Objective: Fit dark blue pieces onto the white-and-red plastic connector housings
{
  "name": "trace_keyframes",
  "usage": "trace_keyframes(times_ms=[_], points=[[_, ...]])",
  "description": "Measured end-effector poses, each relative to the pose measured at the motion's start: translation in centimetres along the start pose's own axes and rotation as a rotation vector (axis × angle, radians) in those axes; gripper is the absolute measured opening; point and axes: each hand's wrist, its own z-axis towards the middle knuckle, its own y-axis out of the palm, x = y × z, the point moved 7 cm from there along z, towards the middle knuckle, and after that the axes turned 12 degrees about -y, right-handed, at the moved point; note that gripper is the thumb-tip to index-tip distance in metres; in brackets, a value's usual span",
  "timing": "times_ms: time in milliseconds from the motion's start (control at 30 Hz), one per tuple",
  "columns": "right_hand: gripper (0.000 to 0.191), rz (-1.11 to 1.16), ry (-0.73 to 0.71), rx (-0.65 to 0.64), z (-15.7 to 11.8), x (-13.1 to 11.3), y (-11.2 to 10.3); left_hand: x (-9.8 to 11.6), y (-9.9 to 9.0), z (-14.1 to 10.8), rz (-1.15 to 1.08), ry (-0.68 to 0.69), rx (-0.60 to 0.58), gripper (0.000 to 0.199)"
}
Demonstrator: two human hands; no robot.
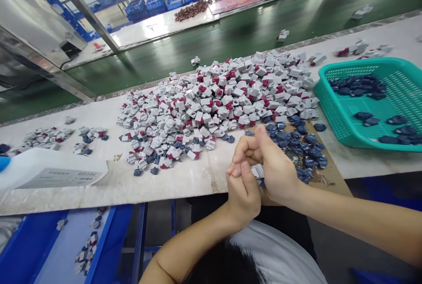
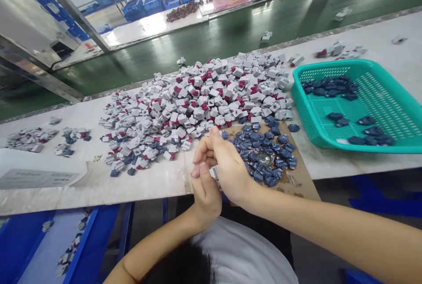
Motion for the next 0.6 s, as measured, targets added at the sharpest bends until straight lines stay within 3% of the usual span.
trace_keyframes(times_ms=[133,267,367,500,567,600], points=[[0.074,0.006,-0.011,0.048,1.2,0.8,0.1,0.2,-1.0,1.1,0.013,-0.052,0.105,0.039],[0.076,0.127,0.188,0.077,2.7,1.8,0.4,-0.5,-2.1,2.4,-0.140,-0.313,0.189,0.035],[0.072,0.248,0.318,0.065,3.2,1.5,0.5,-0.1,-1.1,2.8,-0.333,-0.478,0.086,0.038],[0.058,0.173,0.242,0.079,3.5,-0.1,-0.3,1.1,1.1,2.4,-0.465,-0.525,-0.113,0.044],[0.050,0.094,0.174,0.117,3.4,-0.9,-2.0,1.2,0.5,2.1,-0.464,-0.521,-0.142,0.047],[0.046,0.031,0.129,0.155,3.3,-1.5,-3.6,1.2,-0.8,1.8,-0.456,-0.508,-0.124,0.050]])
